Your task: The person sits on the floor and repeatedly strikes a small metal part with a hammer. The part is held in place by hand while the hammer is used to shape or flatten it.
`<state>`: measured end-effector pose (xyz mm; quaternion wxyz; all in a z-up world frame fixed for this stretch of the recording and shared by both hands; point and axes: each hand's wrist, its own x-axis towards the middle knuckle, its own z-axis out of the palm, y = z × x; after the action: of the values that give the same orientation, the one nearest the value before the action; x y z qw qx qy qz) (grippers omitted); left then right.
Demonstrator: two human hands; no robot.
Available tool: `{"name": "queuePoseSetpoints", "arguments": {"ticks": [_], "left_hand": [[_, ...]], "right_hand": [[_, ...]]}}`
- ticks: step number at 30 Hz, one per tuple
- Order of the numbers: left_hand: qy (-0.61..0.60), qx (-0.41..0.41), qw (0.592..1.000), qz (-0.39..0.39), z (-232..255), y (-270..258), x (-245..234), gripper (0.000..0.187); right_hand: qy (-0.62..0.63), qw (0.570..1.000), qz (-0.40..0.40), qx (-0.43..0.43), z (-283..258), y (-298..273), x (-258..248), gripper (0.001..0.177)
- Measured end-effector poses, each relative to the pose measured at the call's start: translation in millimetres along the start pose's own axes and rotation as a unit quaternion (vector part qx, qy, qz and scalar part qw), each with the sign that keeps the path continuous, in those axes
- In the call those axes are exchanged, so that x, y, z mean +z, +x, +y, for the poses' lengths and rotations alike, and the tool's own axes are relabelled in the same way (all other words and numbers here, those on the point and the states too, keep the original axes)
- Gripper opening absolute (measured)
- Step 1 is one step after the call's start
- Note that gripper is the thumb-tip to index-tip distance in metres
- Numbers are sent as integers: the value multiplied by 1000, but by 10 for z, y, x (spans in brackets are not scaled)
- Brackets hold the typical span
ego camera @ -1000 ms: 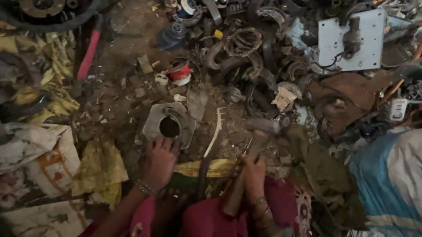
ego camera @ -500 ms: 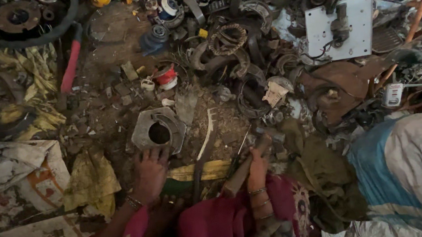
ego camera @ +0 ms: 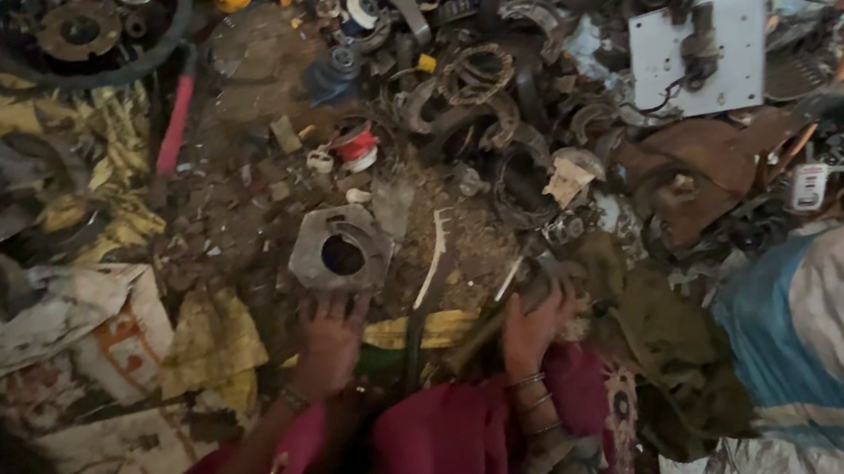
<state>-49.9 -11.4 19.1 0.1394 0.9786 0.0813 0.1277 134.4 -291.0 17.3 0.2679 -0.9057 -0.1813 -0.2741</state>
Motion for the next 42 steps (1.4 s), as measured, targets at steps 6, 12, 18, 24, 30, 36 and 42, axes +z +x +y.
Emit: {"name": "queuePoseSetpoints", "arguments": {"ticks": [6, 12, 18, 24, 30, 36, 42], "left_hand": [[24, 78, 994, -68, 186, 1, 128, 72], [-4, 71, 997, 3, 125, 196, -93, 64], [56, 99, 993, 13, -62, 714, -217, 68], [20, 90, 989, -116, -69, 917, -75, 49], [12, 98, 995, -26, -160, 716, -252, 37], [-171, -85, 967, 169, -240, 635, -480, 43], [-286, -181, 935, 107, -274, 637, -472, 44]], "right_hand": [[82, 922, -379, -8, -587, -399, 46, 35], [-14, 869, -493, -39, -814, -570, 34, 42], [-46, 872, -487, -7, -1028, -486, 0, 52], [-32, 882, -470, 25, -860, -577, 96, 47], [259, 865, -423, 80, -530, -534, 108, 51], [519, 671, -445, 285, -663, -421, -88, 37], [469, 612, -502, 392, -756, -413, -46, 25]]}}
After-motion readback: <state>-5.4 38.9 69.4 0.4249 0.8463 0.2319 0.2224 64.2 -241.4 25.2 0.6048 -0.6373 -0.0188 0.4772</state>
